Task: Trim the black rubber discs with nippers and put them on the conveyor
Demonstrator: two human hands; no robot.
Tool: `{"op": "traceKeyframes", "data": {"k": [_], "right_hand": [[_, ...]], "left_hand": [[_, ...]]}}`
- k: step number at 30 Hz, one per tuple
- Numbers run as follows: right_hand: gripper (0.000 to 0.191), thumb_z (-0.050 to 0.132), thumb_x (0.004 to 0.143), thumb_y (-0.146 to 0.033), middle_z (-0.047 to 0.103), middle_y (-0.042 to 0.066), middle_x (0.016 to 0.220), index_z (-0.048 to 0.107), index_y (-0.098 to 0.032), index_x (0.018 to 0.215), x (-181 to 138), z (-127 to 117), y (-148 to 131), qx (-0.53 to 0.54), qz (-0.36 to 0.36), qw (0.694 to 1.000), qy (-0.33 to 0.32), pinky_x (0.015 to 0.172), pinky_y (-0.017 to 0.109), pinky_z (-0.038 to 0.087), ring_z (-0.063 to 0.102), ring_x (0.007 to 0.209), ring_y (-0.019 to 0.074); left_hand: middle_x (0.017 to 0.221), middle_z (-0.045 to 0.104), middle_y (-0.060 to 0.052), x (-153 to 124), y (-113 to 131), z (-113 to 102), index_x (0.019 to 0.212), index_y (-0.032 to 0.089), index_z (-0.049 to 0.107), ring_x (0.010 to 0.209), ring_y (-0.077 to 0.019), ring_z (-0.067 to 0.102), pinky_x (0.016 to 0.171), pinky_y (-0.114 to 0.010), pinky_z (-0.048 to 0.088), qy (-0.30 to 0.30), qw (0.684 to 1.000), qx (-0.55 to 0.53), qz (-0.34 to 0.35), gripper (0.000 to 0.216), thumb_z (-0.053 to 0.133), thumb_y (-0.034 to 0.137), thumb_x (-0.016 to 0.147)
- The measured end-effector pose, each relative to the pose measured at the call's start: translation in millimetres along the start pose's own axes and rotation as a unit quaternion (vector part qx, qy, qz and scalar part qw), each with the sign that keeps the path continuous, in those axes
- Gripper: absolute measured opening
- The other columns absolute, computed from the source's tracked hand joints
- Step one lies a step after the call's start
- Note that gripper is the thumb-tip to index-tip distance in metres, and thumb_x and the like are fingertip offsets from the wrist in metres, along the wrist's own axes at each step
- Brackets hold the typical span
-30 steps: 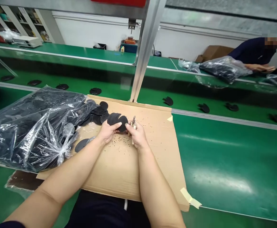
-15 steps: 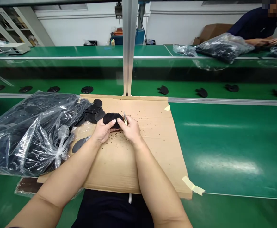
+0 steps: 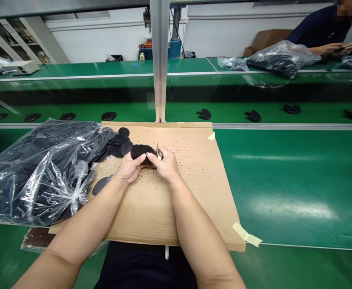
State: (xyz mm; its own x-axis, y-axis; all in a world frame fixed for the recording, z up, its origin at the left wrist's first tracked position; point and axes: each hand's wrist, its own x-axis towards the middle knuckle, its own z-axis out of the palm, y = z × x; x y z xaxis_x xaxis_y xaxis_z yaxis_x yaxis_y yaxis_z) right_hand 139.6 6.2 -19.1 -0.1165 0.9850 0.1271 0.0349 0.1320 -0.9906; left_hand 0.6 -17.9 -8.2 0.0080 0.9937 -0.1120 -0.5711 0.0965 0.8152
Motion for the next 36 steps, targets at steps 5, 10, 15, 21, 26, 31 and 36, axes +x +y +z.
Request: {"op": "traceKeyframes", "data": {"k": [5, 10, 15, 21, 26, 31, 36], "right_hand": [[0.035, 0.069, 0.074, -0.052, 0.056, -0.002, 0.065, 0.061, -0.018, 0.074, -4, 7, -1, -0.023, -0.001, 0.999, 0.046, 0.061, 0.026, 0.045, 0.051, 0.060, 0.0128], [0.028, 0.061, 0.084, -0.043, 0.067, 0.004, 0.090, 0.065, -0.020, 0.100, -12, 12, -12, -0.046, -0.102, 0.994, -0.001, 0.076, 0.030, 0.050, 0.062, 0.079, 0.0171], [0.018, 0.057, 0.086, -0.030, 0.068, 0.007, 0.097, 0.065, -0.020, 0.099, -14, 12, -17, -0.124, -0.200, 0.972, 0.002, 0.082, 0.034, 0.051, 0.064, 0.086, 0.0191], [0.014, 0.054, 0.089, -0.026, 0.068, 0.007, 0.095, 0.064, -0.022, 0.099, -11, 11, -12, -0.180, -0.297, 0.938, 0.010, 0.084, 0.036, 0.052, 0.064, 0.090, 0.0201], [0.014, 0.055, 0.088, -0.020, 0.068, 0.007, 0.093, 0.063, -0.021, 0.100, -10, 8, -11, -0.205, -0.352, 0.913, -0.003, 0.084, 0.037, 0.052, 0.063, 0.090, 0.0210], [0.013, 0.054, 0.088, -0.019, 0.069, 0.006, 0.092, 0.062, -0.022, 0.098, -10, 6, -15, -0.242, -0.376, 0.894, -0.018, 0.083, 0.037, 0.051, 0.062, 0.090, 0.0210], [0.012, 0.055, 0.086, -0.019, 0.068, 0.006, 0.088, 0.062, -0.021, 0.095, -10, 8, -14, -0.262, -0.370, 0.891, -0.021, 0.082, 0.037, 0.050, 0.061, 0.086, 0.0212]], "left_hand": [[0.098, 0.070, -0.006, 3, -1, -1, 0.097, 0.016, 0.066, 0.092, -0.0206, 0.067, 0.083, -0.035, 0.055, 0.006, 1.000, -0.024, -0.013, 0.043, 0.085, 0.022, 0.059], [0.088, 0.068, -0.004, 9, 3, -7, 0.095, 0.016, 0.064, 0.070, -0.0095, 0.064, 0.052, -0.015, 0.050, 0.017, 0.991, -0.091, -0.101, 0.022, 0.072, 0.016, 0.075], [0.071, 0.064, -0.003, 8, 9, -7, 0.088, 0.013, 0.064, 0.051, -0.0050, 0.055, 0.043, -0.012, 0.044, 0.021, 0.975, -0.134, -0.177, 0.006, 0.060, 0.012, 0.084], [0.066, 0.060, 0.000, 5, 11, -5, 0.093, 0.012, 0.063, 0.047, -0.0056, 0.055, 0.038, -0.011, 0.042, 0.026, 0.968, -0.153, -0.198, 0.009, 0.059, 0.018, 0.088], [0.067, 0.060, 0.000, 4, 13, -5, 0.097, 0.011, 0.062, 0.047, -0.0045, 0.055, 0.038, -0.010, 0.041, 0.019, 0.971, -0.143, -0.193, 0.011, 0.056, 0.016, 0.090], [0.067, 0.058, 0.001, 6, 9, -9, 0.095, 0.012, 0.062, 0.048, -0.0033, 0.052, 0.036, -0.008, 0.036, 0.007, 0.975, -0.124, -0.184, 0.015, 0.067, 0.019, 0.083], [0.064, 0.056, 0.002, 8, 5, -14, 0.086, 0.011, 0.062, 0.048, -0.0024, 0.049, 0.037, -0.008, 0.034, 0.000, 0.982, -0.112, -0.149, 0.019, 0.075, 0.020, 0.075]]}}
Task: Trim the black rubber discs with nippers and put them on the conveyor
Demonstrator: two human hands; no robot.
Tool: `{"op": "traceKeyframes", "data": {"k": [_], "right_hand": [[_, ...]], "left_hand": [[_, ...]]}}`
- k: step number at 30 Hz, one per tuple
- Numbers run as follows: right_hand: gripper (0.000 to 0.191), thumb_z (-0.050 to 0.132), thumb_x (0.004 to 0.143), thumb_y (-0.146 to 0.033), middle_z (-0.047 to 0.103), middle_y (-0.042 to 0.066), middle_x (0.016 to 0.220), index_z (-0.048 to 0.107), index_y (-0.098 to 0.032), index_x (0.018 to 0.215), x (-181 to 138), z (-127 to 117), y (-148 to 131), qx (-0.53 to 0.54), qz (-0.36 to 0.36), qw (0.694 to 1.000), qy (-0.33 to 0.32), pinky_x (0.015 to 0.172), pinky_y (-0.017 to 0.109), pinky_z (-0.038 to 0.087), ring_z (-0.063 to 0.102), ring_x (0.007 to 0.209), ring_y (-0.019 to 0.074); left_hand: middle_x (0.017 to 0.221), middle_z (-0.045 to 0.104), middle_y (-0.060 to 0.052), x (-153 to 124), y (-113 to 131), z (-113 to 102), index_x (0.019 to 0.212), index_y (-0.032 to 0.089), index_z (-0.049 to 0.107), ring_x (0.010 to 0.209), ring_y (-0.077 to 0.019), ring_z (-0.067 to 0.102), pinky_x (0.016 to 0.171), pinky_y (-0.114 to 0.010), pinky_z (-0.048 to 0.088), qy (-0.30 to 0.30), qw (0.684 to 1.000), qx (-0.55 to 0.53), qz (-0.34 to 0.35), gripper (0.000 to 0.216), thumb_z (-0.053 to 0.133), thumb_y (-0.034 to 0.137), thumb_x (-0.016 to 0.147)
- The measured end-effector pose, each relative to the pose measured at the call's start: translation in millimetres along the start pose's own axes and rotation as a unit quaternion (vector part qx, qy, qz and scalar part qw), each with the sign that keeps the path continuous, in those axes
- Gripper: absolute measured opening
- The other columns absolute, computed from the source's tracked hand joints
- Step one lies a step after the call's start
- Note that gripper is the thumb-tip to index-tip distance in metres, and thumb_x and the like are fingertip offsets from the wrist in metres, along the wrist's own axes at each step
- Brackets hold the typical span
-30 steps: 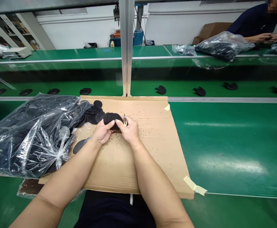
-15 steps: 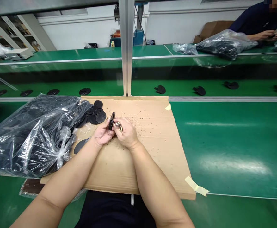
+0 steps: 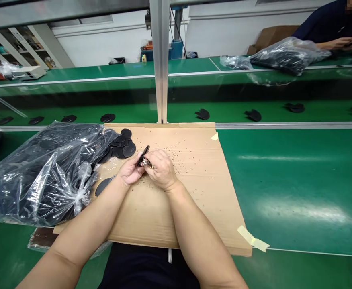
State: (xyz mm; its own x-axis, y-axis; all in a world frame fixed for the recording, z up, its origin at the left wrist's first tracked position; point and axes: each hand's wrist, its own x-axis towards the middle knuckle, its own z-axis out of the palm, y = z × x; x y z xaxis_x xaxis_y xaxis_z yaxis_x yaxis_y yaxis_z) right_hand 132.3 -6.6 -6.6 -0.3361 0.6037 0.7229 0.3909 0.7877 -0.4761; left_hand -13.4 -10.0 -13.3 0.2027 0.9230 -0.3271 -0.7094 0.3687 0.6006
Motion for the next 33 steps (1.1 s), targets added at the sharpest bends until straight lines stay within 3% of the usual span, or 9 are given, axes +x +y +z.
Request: {"op": "traceKeyframes", "data": {"k": [4, 9, 11, 14, 16, 20, 26, 30, 33], "right_hand": [[0.014, 0.055, 0.086, -0.020, 0.066, 0.006, 0.091, 0.062, -0.021, 0.097, -2, 7, 2, 0.046, 0.086, 0.994, 0.047, 0.083, 0.037, 0.050, 0.060, 0.086, 0.0202], [0.017, 0.056, 0.086, -0.029, 0.064, 0.006, 0.088, 0.061, -0.019, 0.098, -6, 14, 14, 0.094, 0.225, 0.954, 0.175, 0.079, 0.036, 0.052, 0.061, 0.078, 0.0184], [0.018, 0.056, 0.086, -0.032, 0.065, 0.006, 0.089, 0.062, -0.019, 0.097, -6, 14, 19, 0.102, 0.256, 0.938, 0.211, 0.079, 0.036, 0.052, 0.062, 0.078, 0.0184], [0.020, 0.056, 0.085, -0.033, 0.065, 0.007, 0.088, 0.062, -0.018, 0.096, -5, 11, 21, 0.109, 0.277, 0.925, 0.238, 0.079, 0.036, 0.053, 0.063, 0.080, 0.0190], [0.020, 0.056, 0.085, -0.033, 0.065, 0.007, 0.089, 0.062, -0.017, 0.097, -5, 8, 20, 0.114, 0.280, 0.920, 0.247, 0.079, 0.036, 0.053, 0.063, 0.080, 0.0190], [0.021, 0.056, 0.085, -0.033, 0.066, 0.007, 0.087, 0.062, -0.017, 0.097, -5, 5, 16, 0.121, 0.289, 0.912, 0.265, 0.077, 0.034, 0.053, 0.063, 0.079, 0.0182], [0.020, 0.057, 0.082, -0.035, 0.064, 0.006, 0.084, 0.060, -0.017, 0.092, 21, -20, 49, 0.042, 0.351, 0.884, 0.304, 0.079, 0.035, 0.050, 0.061, 0.078, 0.0186], [0.021, 0.064, 0.076, -0.028, 0.060, 0.010, 0.100, 0.061, -0.017, 0.094, 70, -54, 118, -0.124, 0.323, 0.924, 0.164, 0.087, 0.042, 0.045, 0.057, 0.094, 0.0238], [0.022, 0.068, 0.073, -0.021, 0.057, 0.014, 0.106, 0.063, -0.013, 0.093, 100, -77, 174, -0.226, 0.364, 0.903, 0.026, 0.091, 0.045, 0.039, 0.055, 0.103, 0.0273]], "left_hand": [[0.078, 0.065, -0.001, 3, -1, 5, 0.094, 0.012, 0.065, 0.064, -0.0073, 0.060, 0.054, -0.015, 0.050, 0.030, 0.994, 0.024, 0.105, 0.029, 0.076, 0.014, 0.068], [0.106, 0.069, -0.005, 29, 14, 13, 0.107, 0.017, 0.065, 0.097, -0.0174, 0.065, 0.090, -0.033, 0.052, 0.181, 0.935, 0.138, 0.271, 0.042, 0.070, 0.008, 0.066], [0.110, 0.068, -0.005, 50, 33, 15, 0.110, 0.018, 0.065, 0.103, -0.0195, 0.064, 0.097, -0.037, 0.049, 0.229, 0.877, 0.268, 0.327, 0.039, 0.067, 0.011, 0.071], [0.115, 0.065, -0.008, 85, 70, 19, 0.112, 0.018, 0.066, 0.112, -0.0214, 0.059, 0.106, -0.038, 0.042, 0.272, 0.727, 0.487, 0.400, 0.034, 0.060, 0.014, 0.078], [0.124, 0.059, -0.011, 106, 91, 24, 0.115, 0.014, 0.065, 0.120, -0.0229, 0.053, 0.110, -0.037, 0.037, 0.248, 0.640, 0.597, 0.416, 0.038, 0.059, 0.012, 0.078], [0.134, 0.049, -0.015, 128, 92, 32, 0.124, 0.010, 0.058, 0.129, -0.0279, 0.045, 0.113, -0.038, 0.033, 0.205, 0.553, 0.710, 0.384, 0.052, 0.065, 0.015, 0.073], [0.116, 0.057, -0.010, 119, 27, 24, 0.112, 0.018, 0.061, 0.103, -0.0236, 0.059, 0.097, -0.038, 0.046, 0.157, 0.586, 0.753, 0.255, 0.034, 0.057, 0.019, 0.078], [0.105, 0.060, -0.008, 122, 13, 13, 0.098, 0.019, 0.063, 0.096, -0.0219, 0.059, 0.094, -0.036, 0.046, 0.136, 0.635, 0.715, 0.259, 0.025, 0.059, 0.015, 0.074], [0.098, 0.060, -0.008, 129, 12, 5, 0.091, 0.019, 0.063, 0.089, -0.0223, 0.059, 0.089, -0.038, 0.047, 0.125, 0.677, 0.662, 0.296, 0.021, 0.058, 0.013, 0.071]]}}
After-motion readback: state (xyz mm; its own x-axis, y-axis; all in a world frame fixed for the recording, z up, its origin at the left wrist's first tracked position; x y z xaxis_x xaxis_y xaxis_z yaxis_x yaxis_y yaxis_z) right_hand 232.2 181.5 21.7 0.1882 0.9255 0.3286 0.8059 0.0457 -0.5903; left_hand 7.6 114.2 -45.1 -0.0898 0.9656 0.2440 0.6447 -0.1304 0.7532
